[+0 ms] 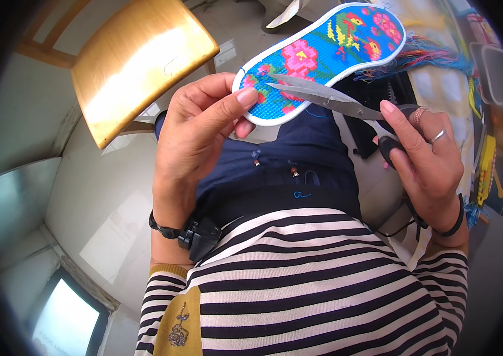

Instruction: The person trims the edges of a colorful patterned shoe insole using a pair of scissors, handling the insole by its edges and turning it over to cut from the other side.

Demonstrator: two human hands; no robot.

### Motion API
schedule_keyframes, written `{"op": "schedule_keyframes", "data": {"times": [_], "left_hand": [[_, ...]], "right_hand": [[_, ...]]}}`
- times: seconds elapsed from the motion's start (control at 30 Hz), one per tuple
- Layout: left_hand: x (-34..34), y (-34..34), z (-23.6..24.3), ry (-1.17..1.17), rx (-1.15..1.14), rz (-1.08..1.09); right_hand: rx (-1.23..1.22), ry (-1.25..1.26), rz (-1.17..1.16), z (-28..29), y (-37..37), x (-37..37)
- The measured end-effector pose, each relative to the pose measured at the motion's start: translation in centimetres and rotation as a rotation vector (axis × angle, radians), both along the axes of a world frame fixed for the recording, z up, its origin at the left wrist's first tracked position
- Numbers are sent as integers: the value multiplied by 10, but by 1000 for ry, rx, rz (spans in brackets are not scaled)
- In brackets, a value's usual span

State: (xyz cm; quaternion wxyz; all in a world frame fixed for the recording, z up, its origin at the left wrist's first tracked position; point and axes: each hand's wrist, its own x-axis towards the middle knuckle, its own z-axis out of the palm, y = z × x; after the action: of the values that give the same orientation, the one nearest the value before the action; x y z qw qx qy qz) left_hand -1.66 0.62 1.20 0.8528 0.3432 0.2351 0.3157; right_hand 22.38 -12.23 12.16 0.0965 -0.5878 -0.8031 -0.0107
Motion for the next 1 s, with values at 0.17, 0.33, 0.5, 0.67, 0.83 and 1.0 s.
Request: {"op": "schedule_keyframes", "data": {"times": [0.17, 0.33, 0.5, 0.67, 0.83, 1.0], "left_hand": [[0, 0, 0, -10, 25, -27], [1, -2, 2, 35, 40, 2], [1, -2, 4, 50, 35, -2], [2, -2, 4, 64, 55, -15], [2, -1, 4, 50, 31, -26], [3, -2, 2, 45, 46, -29]], "right_hand": [[17, -10, 21, 1, 1, 0], [28, -55, 49, 4, 3, 1], [34, -77, 62, 5, 4, 0], [43, -89, 67, 6, 5, 0], [43, -80, 62, 4, 6, -2], [89, -103, 68, -1, 5, -2]]}}
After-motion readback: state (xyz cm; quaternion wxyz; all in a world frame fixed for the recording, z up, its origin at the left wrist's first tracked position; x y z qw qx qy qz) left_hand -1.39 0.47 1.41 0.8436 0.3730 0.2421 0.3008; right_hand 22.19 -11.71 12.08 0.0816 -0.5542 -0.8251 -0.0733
